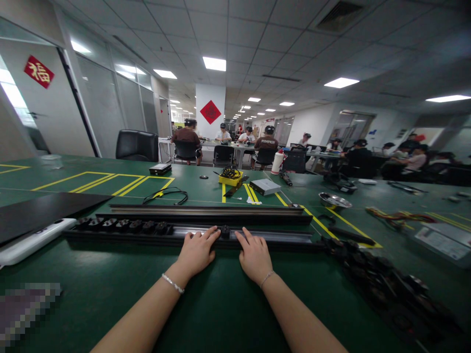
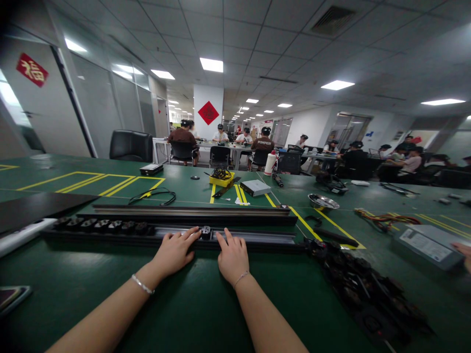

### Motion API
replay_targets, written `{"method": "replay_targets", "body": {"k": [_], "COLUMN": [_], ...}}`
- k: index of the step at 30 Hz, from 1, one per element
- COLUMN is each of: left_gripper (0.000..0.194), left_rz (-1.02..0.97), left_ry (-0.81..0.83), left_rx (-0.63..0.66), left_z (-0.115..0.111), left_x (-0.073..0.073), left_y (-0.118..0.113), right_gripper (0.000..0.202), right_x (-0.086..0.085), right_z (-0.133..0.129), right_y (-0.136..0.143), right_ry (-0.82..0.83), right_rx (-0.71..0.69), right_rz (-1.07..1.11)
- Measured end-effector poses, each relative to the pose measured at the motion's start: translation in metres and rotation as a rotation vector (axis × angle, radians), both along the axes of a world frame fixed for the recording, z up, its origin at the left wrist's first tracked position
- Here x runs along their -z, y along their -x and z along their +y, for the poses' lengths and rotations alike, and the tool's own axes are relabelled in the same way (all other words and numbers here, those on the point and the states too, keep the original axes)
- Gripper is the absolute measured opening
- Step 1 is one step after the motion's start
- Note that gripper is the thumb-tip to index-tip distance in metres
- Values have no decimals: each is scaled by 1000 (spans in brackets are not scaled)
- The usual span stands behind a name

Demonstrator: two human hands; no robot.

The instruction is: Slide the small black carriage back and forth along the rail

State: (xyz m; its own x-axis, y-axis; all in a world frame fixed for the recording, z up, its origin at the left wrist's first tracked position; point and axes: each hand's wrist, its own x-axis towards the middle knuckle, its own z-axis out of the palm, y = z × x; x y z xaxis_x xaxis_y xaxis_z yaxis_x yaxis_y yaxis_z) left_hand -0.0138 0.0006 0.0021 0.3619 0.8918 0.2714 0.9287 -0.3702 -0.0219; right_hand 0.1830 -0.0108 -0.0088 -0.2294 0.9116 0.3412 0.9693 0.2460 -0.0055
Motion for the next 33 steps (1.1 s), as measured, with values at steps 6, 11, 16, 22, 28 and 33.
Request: {"method": "replay_targets", "body": {"k": [6,11,16,22,28,33], "left_gripper": [60,60,59,60,60,60], "left_rz": [-5,-6,-2,3,-5,-15], "left_ry": [34,34,21,39,31,43], "left_rx": [-7,-16,-1,-21,-6,-9], "left_z": [-2,-1,0,0,1,1], "left_x": [-3,-3,-1,-2,-1,-1], "left_y": [-1,-1,0,-1,0,-1], "right_gripper": [55,55,55,55,55,55], "right_x": [-1,1,2,3,1,1], "right_z": [0,1,1,1,0,0], "right_y": [1,0,0,0,0,1], "right_ry": [7,0,-19,-12,-15,-15], "right_rx": [-4,-6,-6,0,-5,-7], "right_rz": [9,5,9,3,16,32]}}
